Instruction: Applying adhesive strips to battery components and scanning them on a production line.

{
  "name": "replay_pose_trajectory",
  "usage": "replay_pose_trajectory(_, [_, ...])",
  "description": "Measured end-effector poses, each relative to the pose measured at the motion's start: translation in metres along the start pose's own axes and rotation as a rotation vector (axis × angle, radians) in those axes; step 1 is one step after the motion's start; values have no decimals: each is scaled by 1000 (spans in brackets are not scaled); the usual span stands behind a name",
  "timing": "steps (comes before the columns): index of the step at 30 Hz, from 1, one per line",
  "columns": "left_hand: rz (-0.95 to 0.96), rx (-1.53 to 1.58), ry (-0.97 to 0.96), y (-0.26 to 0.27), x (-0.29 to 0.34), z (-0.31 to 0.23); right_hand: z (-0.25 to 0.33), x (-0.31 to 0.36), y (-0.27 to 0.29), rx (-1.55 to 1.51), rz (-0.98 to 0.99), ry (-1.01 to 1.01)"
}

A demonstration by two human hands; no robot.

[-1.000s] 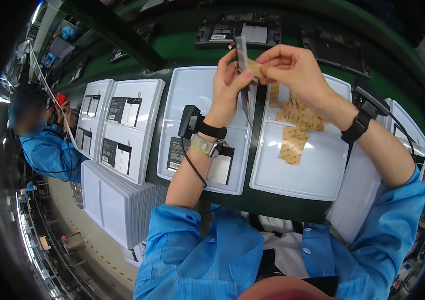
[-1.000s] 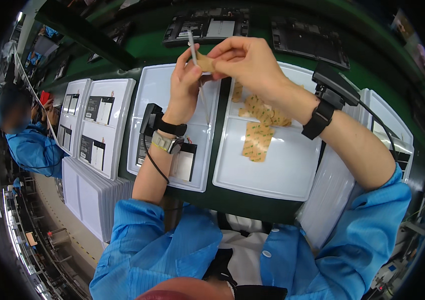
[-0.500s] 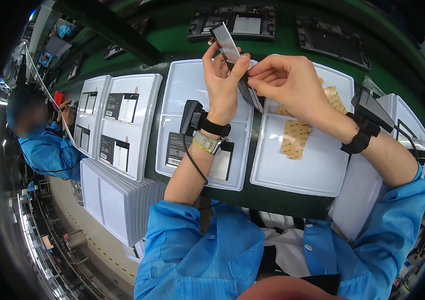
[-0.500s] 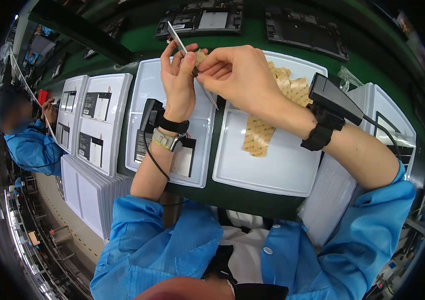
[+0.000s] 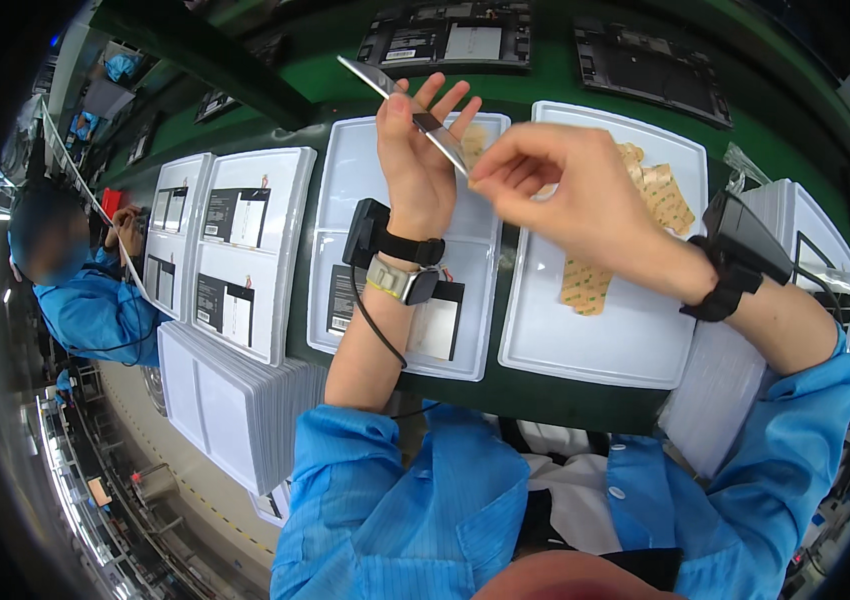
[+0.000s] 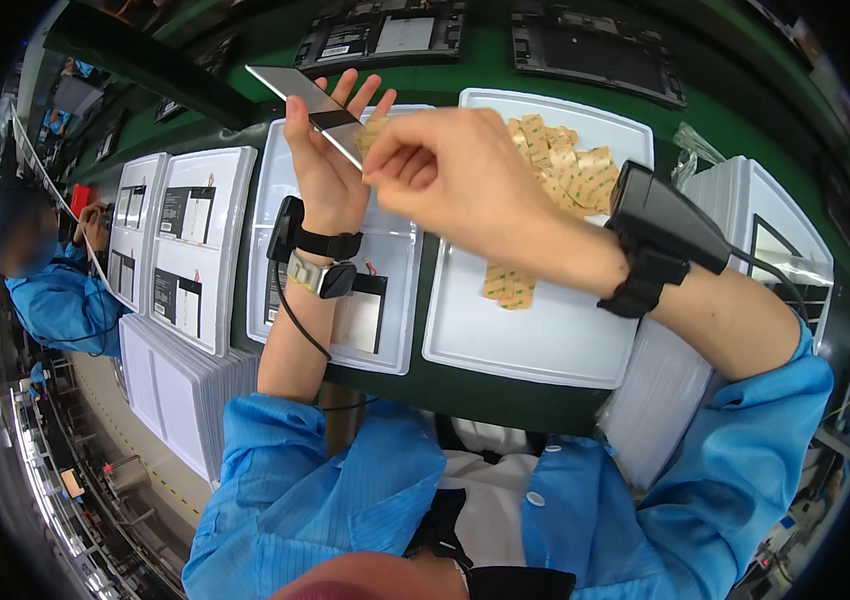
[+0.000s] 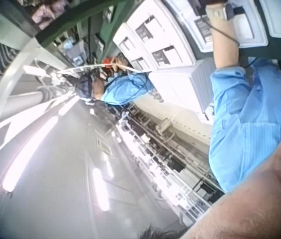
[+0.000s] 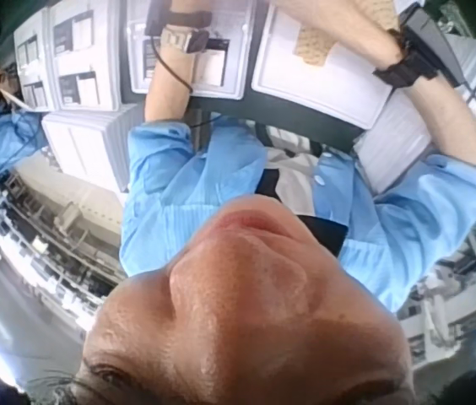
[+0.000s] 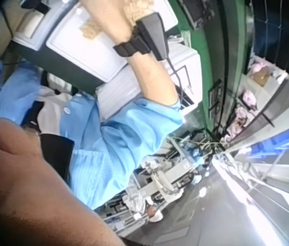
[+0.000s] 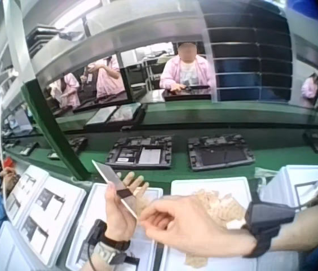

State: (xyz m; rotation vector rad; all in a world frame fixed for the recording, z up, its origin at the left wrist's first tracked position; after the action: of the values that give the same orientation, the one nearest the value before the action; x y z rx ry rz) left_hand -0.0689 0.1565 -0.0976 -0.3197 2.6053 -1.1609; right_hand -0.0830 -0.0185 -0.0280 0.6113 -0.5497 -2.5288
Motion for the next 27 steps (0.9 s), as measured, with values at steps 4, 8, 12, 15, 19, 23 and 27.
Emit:
replay_pose_trajectory(4, [-32, 67, -48, 9, 0, 3, 6, 3, -1, 25, 19, -5])
replay_pose_trajectory(8, [-40, 64, -46, 6, 1, 7, 7, 6, 1, 94, -11, 96])
replay_pose_trajectory(12, [-72, 34, -79, 7, 3, 6, 5, 5, 1, 159, 10, 98])
replay_pose_trajectory(15, [-60, 25, -86, 5, 3, 7, 4, 3, 2, 73, 26, -8])
replay_pose_trajectory(19, [-42, 22, -52, 5, 2, 8, -5, -3, 6, 13, 87, -183])
replay_pose_trajectory(23, [-113, 208, 99, 4, 1, 1, -9, -22, 31, 211, 1, -55])
replay_pose_trajectory(27, [47, 175, 165, 24, -6, -5, -12, -36, 65, 694, 74, 181])
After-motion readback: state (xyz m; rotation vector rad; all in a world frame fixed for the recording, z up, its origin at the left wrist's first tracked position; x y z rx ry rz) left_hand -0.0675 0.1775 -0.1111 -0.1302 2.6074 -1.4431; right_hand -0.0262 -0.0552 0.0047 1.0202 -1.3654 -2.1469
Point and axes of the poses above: each hand's wrist, its own x-axis away from the middle knuckle, its own y-axis out of the back of the hand, z = x × y, the point moved 2 cm from there along -x, towards the middle knuckle, and after that the axes turned 10 degrees about x, right-handed, at the moved point
